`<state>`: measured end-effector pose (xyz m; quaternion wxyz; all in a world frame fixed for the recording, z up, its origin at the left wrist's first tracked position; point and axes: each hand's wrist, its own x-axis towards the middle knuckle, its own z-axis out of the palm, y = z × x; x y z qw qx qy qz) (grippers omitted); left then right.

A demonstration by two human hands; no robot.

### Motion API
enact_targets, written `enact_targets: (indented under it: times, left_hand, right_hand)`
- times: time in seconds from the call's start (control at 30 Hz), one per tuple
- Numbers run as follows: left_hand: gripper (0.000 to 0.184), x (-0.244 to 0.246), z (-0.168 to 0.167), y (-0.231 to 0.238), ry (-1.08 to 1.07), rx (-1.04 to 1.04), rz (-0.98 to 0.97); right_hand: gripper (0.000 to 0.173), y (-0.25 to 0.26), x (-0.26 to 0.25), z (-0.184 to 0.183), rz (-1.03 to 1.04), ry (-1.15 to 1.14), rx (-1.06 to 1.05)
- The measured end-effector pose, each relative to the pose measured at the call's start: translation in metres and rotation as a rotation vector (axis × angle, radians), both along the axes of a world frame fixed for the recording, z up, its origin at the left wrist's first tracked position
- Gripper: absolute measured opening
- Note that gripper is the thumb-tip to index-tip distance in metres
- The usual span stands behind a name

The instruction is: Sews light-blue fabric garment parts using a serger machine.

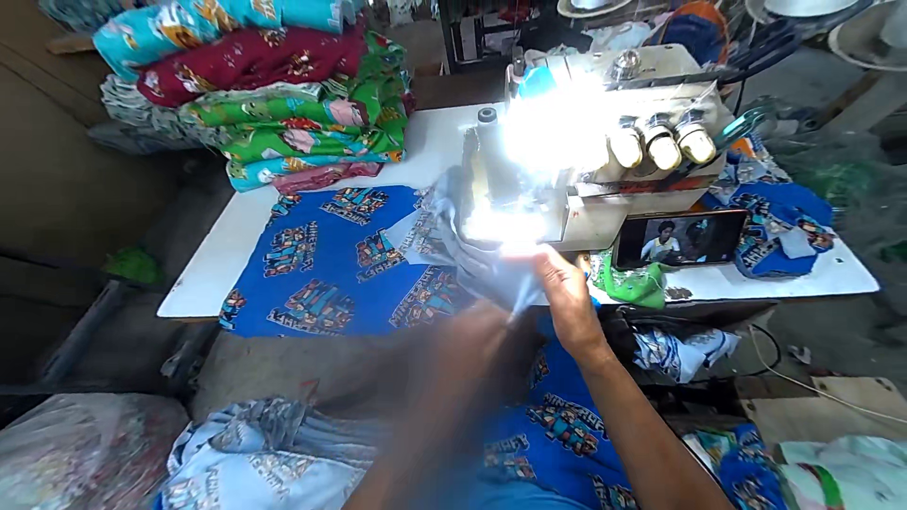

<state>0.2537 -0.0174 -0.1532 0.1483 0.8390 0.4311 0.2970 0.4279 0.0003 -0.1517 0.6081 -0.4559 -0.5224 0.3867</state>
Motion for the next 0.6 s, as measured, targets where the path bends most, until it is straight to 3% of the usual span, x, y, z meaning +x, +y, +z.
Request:
enact_targets:
  times: [0.1, 0.17, 0.23, 0.3, 0.43, 0.5, 0.6]
  left_hand:
    - [0.017, 0.027, 0.002, 0.008, 0.004, 0.167, -0.016]
    - [0.015, 0.04, 0.009, 0.021, 0.023, 0.241, -0.047]
    - [0.013, 0.043, 0.019, 0.034, 0.071, 0.242, -0.061]
    - [0.016, 0.035, 0.036, 0.047, 0.056, 0.083, -0.069]
    - [0.022, -0.008, 0.085, 0.081, -0.379, -0.248, -0.065]
    - [0.017, -0.031, 0.12, 0.085, -0.606, -0.241, -0.064]
    - [0.023, -0.055, 0.163, 0.079, -0.817, -0.081, -0.139]
  right_hand:
    - [0.026, 0.01, 0.013, -0.007, -0.277, 0.124, -0.054]
    - [0.015, 0.011, 0.02, -0.006, -0.319, 0.065, -0.039]
    - [0.026, 0.005, 0.023, 0.0, -0.306, -0.006, -0.028]
    - [0.039, -0.004, 0.023, 0.007, -0.269, -0.055, -0.021]
    - [0.044, -0.022, 0.019, 0.003, -0.195, -0.095, -0.025]
    - [0.039, -0.03, 0.018, -0.004, -0.075, -0.108, -0.037]
    - [0.029, -0.039, 0.014, -0.002, 0.102, -0.112, -0.028]
